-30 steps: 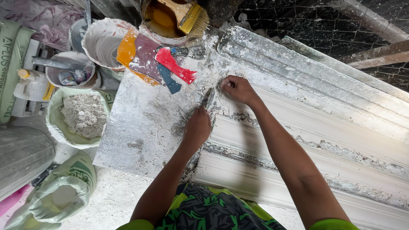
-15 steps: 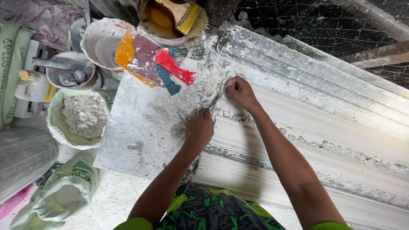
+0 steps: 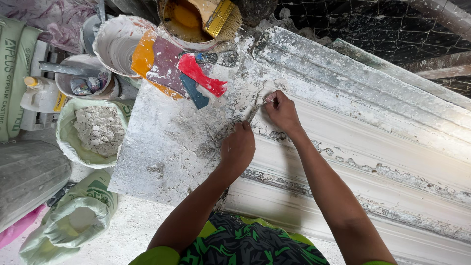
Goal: The person uses a small hand scraper to remove dried plaster residue from the grooves of decorative plaster molding pieces. They work along the lengths of the moldings, reposition the pieces on the plaster-dusted work table, and continue scraping different sections.
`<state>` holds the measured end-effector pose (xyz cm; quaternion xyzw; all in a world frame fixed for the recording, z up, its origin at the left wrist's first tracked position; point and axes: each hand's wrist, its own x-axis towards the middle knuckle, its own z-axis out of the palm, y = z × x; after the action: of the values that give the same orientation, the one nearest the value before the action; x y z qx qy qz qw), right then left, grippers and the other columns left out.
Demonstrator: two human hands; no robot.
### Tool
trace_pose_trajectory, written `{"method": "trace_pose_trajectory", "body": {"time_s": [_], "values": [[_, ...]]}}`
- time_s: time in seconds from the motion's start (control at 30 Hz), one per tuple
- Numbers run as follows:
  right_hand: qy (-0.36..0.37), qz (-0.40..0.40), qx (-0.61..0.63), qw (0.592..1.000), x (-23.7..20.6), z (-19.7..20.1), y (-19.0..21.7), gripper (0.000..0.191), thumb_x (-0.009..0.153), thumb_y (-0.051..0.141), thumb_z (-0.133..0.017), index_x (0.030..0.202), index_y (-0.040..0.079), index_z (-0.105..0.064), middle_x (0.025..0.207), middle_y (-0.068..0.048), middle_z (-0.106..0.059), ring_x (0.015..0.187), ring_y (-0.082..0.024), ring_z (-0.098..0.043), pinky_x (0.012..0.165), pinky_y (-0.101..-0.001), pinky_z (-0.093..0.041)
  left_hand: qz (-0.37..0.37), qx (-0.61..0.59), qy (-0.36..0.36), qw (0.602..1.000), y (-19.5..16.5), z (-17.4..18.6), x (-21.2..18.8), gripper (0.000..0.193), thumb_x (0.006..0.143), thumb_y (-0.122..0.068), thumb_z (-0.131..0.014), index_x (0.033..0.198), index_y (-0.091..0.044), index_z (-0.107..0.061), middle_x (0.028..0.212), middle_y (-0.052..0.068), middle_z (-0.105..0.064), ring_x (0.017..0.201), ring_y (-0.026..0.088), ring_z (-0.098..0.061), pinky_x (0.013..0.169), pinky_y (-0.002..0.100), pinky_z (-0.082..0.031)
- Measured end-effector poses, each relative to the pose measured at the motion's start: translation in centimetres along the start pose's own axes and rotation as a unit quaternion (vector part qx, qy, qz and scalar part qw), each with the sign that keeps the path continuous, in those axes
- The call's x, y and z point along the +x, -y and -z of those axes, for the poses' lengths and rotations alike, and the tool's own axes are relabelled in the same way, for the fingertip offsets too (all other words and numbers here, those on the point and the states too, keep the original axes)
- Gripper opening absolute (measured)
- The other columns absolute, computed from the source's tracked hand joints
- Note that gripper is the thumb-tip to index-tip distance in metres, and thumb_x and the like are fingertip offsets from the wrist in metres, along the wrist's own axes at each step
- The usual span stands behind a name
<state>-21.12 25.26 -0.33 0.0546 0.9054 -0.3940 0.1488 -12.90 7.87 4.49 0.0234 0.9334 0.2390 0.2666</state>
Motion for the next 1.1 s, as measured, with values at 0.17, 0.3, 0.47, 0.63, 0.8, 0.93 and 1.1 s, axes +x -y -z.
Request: {"method": "trace_pose_trajectory", "body": {"time_s": [0.17, 0.3, 0.47, 0.63, 0.8, 0.93, 1.1], "values": [[-0.012, -0.031, -0.031, 0.999, 0.3, -0.3, 0.0, 0.026, 0.097, 0.027, -0.073, 0.099, 0.002, -0.066, 0.078, -0.010, -0.070, 0.067, -0.018, -0.063, 0.067, -0.0342, -0.052, 0.000, 0.001, -0.015, 1.000, -0.9, -0.6, 1.2, 0.027, 0.098, -0.012, -0.056, 0.120, 0.004, -0.058, 0.111, 0.020, -0.065, 0.092, 0.033, -0.075, 0.071, 0.042, -0.064], [-0.049, 0.024, -0.033, 0.998, 0.2, -0.6, -0.1, 0.024, 0.094, 0.023, -0.074, 0.100, 0.002, -0.065, 0.080, -0.012, -0.071, 0.069, -0.022, -0.068, 0.067, -0.0370, -0.054, -0.061, 0.084, -0.036, 0.994, -2.1, -1.0, 3.2, 0.021, 0.092, -0.011, -0.060, 0.106, 0.003, -0.067, 0.104, 0.019, -0.068, 0.093, 0.030, -0.075, 0.066, 0.040, -0.064], [-0.077, 0.068, -0.059, 0.993, 0.1, -0.9, 0.5, 0.021, 0.093, 0.018, -0.073, 0.103, 0.001, -0.065, 0.084, -0.014, -0.072, 0.072, -0.027, -0.071, 0.068, -0.0392, -0.055, -0.029, 0.043, 0.033, 0.998, -2.1, 1.3, 7.1, 0.019, 0.095, -0.015, -0.059, 0.096, -0.006, -0.076, 0.099, 0.017, -0.074, 0.095, 0.033, -0.075, 0.075, 0.044, -0.061], [-0.087, 0.090, -0.104, 0.987, 0.1, -0.9, 0.7, 0.018, 0.089, 0.017, -0.075, 0.097, 0.002, -0.070, 0.085, -0.017, -0.073, 0.075, -0.033, -0.071, 0.071, -0.0433, -0.056, -0.071, 0.075, -0.052, 0.993, 1.7, 2.8, 5.9, 0.017, 0.094, -0.016, -0.057, 0.100, -0.009, -0.071, 0.098, 0.016, -0.073, 0.093, 0.034, -0.074, 0.078, 0.046, -0.060], [-0.047, 0.033, -0.133, 0.989, 0.2, -0.8, 0.8, 0.017, 0.094, 0.019, -0.071, 0.095, 0.002, -0.071, 0.087, -0.020, -0.073, 0.078, -0.037, -0.071, 0.075, -0.0464, -0.056, -0.079, 0.090, -0.049, 0.992, 2.6, 1.2, 2.0, 0.021, 0.099, -0.014, -0.053, 0.117, -0.005, -0.058, 0.108, 0.015, -0.066, 0.084, 0.032, -0.075, 0.069, 0.046, -0.062], [-0.038, 0.001, -0.094, 0.995, 0.1, -0.7, 0.9, 0.015, 0.098, 0.017, -0.067, 0.100, 0.003, -0.069, 0.088, -0.020, -0.073, 0.078, -0.036, -0.071, 0.076, -0.0470, -0.054, -0.080, 0.094, -0.064, 0.990, 1.9, 0.9, 1.4, 0.026, 0.096, -0.012, -0.053, 0.121, -0.005, -0.055, 0.109, 0.015, -0.064, 0.078, 0.031, -0.075, 0.063, 0.046, -0.061], [-0.085, 0.054, -0.034, 0.994, -0.5, -1.2, 0.9, 0.016, 0.096, 0.011, -0.066, 0.106, 0.000, -0.060, 0.093, -0.018, -0.073, 0.080, -0.035, -0.072, 0.072, -0.0447, -0.055, -0.071, 0.101, -0.025, 0.992, 1.3, 0.8, 2.6, 0.028, 0.098, -0.011, -0.052, 0.124, -0.003, -0.055, 0.109, 0.015, -0.065, 0.081, 0.029, -0.076, 0.066, 0.041, -0.062]]}}
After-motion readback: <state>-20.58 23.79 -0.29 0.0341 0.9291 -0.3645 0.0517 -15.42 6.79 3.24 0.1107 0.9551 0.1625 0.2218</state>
